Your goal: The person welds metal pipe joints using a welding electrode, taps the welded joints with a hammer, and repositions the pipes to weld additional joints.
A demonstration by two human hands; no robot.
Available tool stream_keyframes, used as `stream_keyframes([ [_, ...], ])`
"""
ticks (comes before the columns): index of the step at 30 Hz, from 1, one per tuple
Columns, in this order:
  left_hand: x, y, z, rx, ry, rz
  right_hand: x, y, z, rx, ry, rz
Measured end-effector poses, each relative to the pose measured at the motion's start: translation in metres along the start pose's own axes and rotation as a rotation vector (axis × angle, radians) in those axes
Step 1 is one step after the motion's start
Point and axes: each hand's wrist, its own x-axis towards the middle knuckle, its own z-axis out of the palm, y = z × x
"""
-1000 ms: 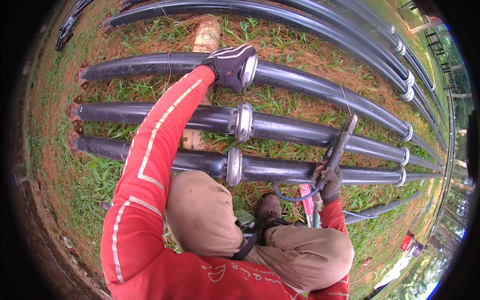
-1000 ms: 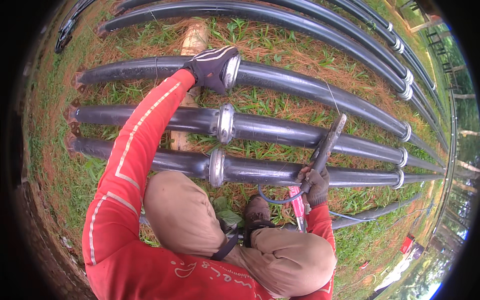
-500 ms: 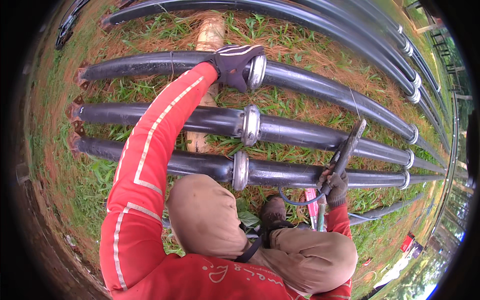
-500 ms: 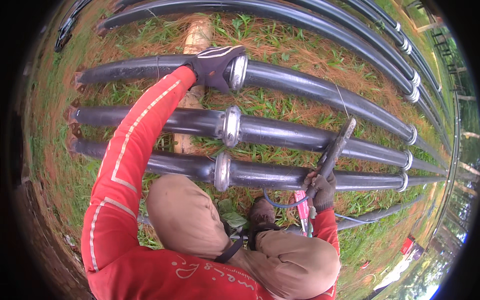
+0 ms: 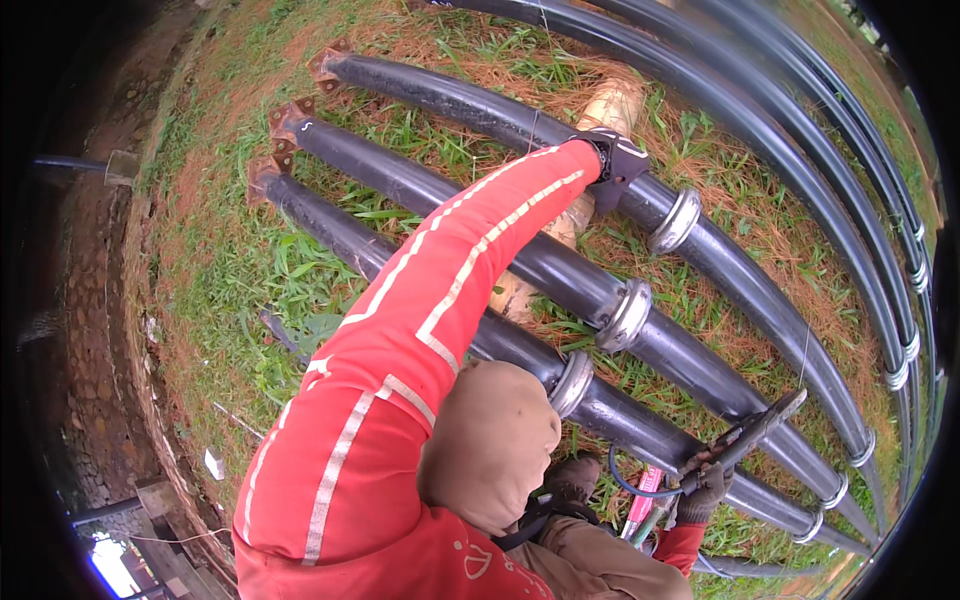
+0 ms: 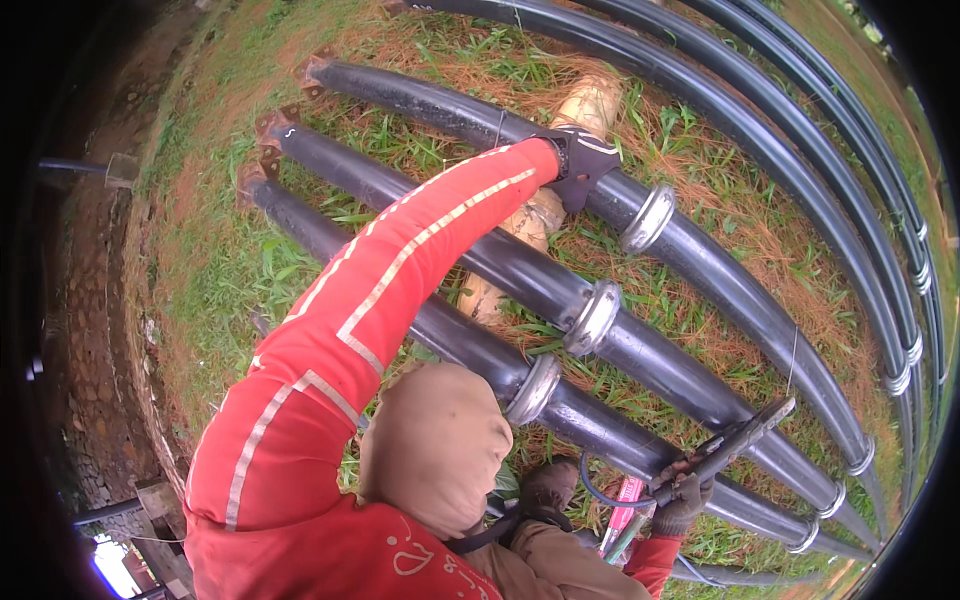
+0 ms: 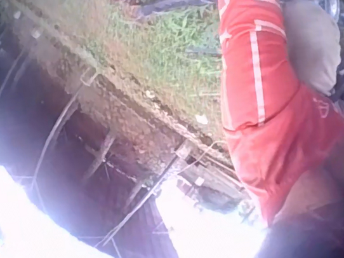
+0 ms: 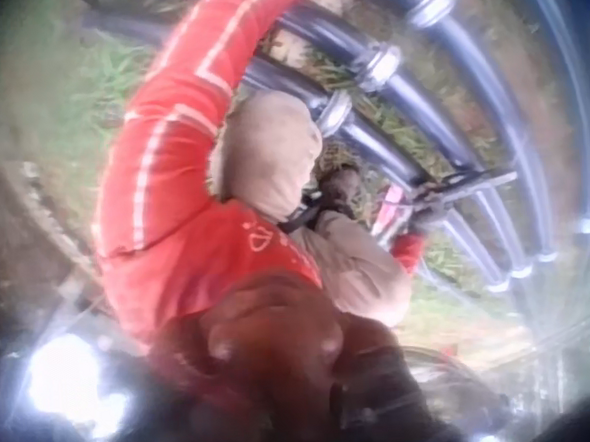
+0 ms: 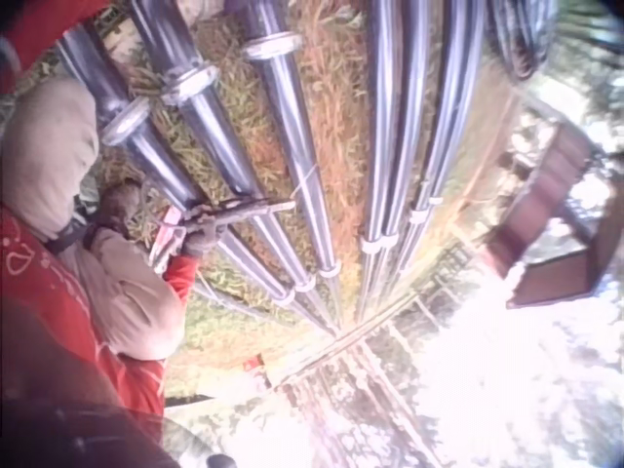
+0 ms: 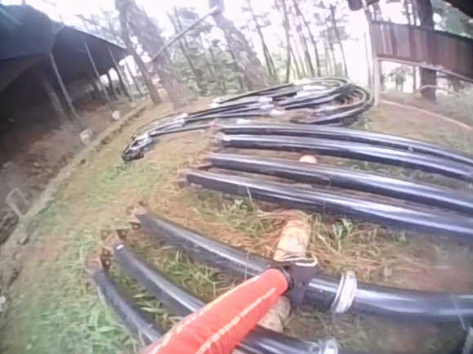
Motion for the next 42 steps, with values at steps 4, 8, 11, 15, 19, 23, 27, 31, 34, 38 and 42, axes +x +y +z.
stream_keyframes([
  [4,0.002,0.005,-0.007,0.032,-0.026,-0.005,0.005,0.006,-0.009,-0.016,-0.019,-0.012],
  [8,0.002,0.008,-0.006,0.042,-0.057,-0.022,0.004,0.008,-0.008,-0.032,-0.015,-0.036],
  [11,-0.002,0.011,-0.004,0.078,-0.066,-0.028,0.005,0.009,-0.011,-0.031,-0.027,-0.047],
  [15,-0.009,0.014,0.007,0.059,-0.082,-0.023,0.007,0.005,-0.011,-0.012,-0.021,-0.022],
  [19,-0.013,0.014,0.014,0.070,-0.086,-0.050,0.002,0.010,-0.007,-0.055,-0.033,-0.069],
  [23,0.006,0.013,0.019,0.022,-0.063,-0.036,-0.005,-0.004,-0.001,-0.025,0.019,-0.060],
  [27,-0.005,-0.006,0.026,-0.056,0.067,0.033,0.003,-0.003,0.011,-0.114,0.013,-0.040],
  [31,-0.013,0.013,0.017,-0.170,0.005,0.069,0.004,-0.003,0.008,-0.078,0.047,0.005],
  [34,-0.017,0.035,0.016,-0.218,0.173,0.143,0.001,-0.007,0.004,-0.077,0.060,0.009],
  [38,-0.021,0.053,0.017,-0.195,0.331,0.236,0.001,-0.005,0.008,-0.064,0.056,0.023],
  [42,-0.010,0.063,0.024,-0.112,0.405,0.274,0.000,-0.007,0.011,-0.086,0.060,0.025],
])
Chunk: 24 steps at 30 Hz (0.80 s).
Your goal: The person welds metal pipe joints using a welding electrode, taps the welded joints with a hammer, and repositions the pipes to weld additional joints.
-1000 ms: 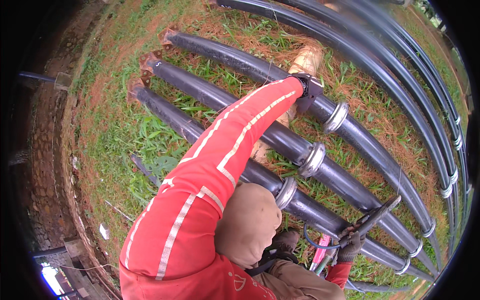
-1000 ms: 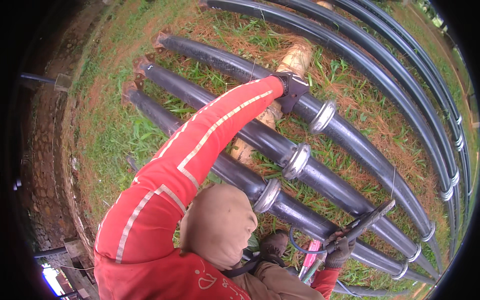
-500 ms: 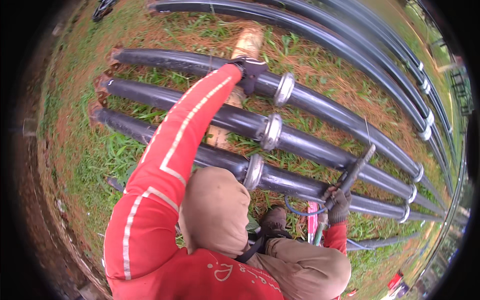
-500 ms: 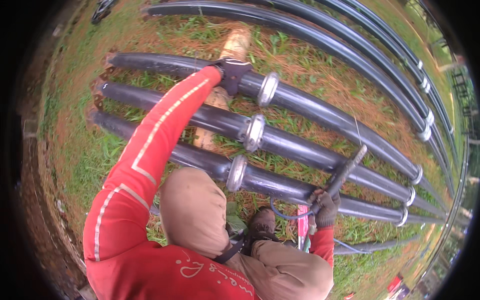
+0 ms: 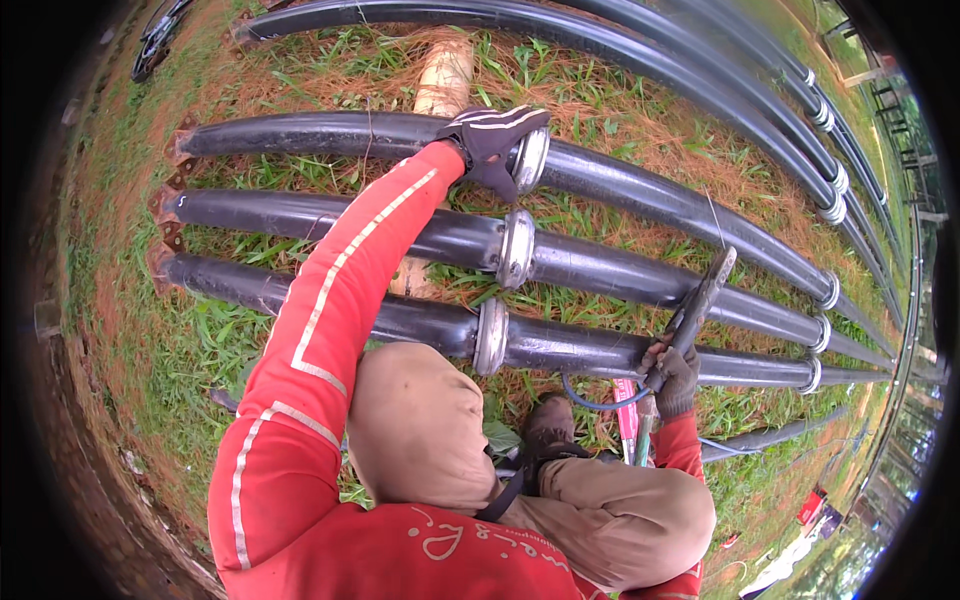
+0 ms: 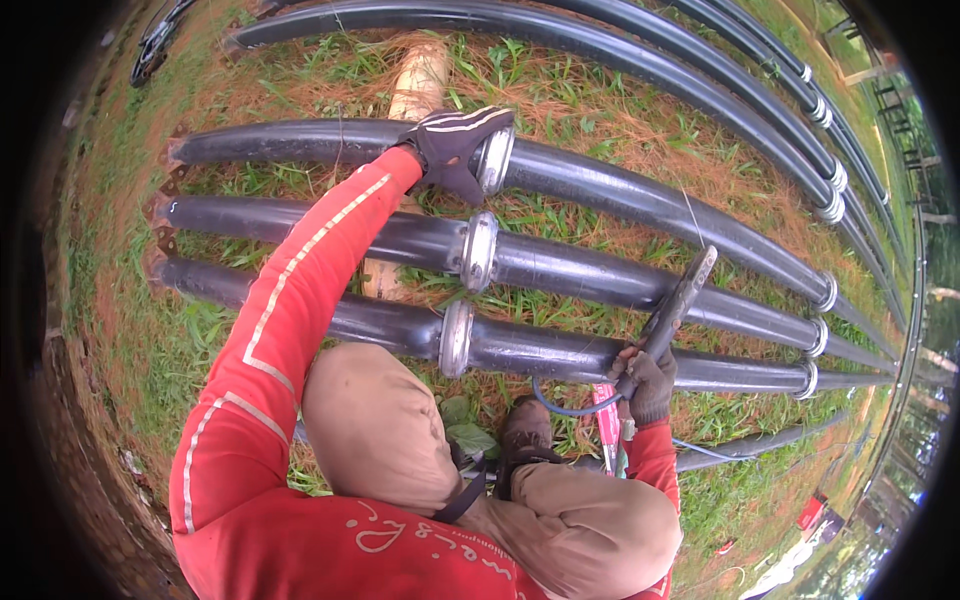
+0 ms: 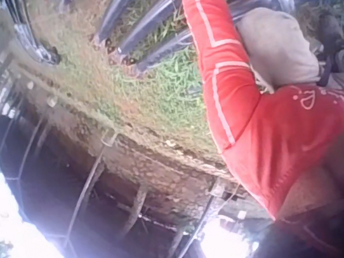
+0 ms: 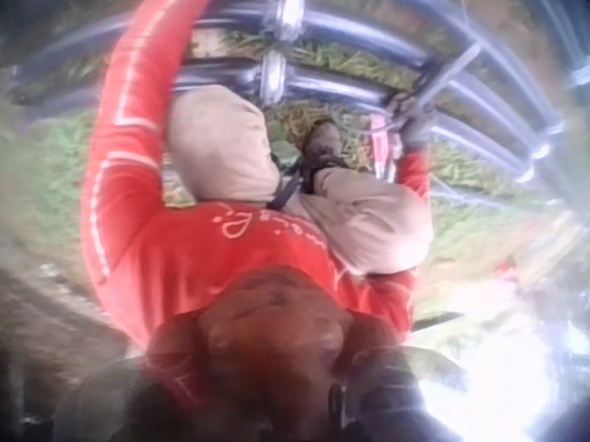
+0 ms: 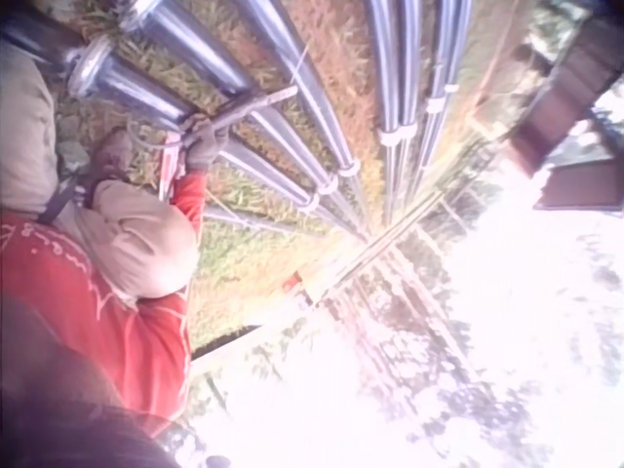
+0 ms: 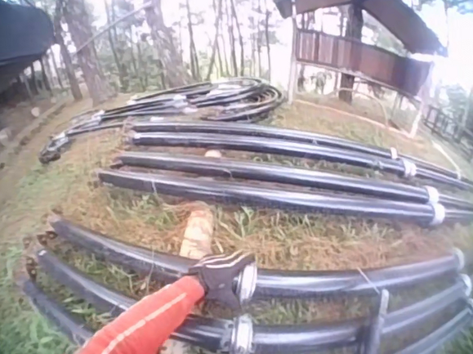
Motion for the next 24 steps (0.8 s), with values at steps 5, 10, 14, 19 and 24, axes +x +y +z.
stream_keyframes([
  [5,-0.001,0.004,-0.001,-0.009,0.007,-0.016,0.002,0.002,-0.004,-0.025,0.033,0.009],
  [10,-0.004,-0.002,0.004,0.000,0.060,0.017,0.002,0.001,0.000,-0.008,0.039,0.024],
  [14,-0.006,0.002,-0.002,-0.007,0.054,0.021,0.002,0.002,0.001,-0.034,0.038,0.026],
  [19,-0.001,0.010,-0.002,-0.001,0.000,0.002,-0.001,0.000,-0.001,-0.027,0.043,0.006],
  [24,-0.006,0.000,0.007,0.004,0.095,0.033,-0.002,0.001,0.008,-0.022,0.043,-0.012],
])
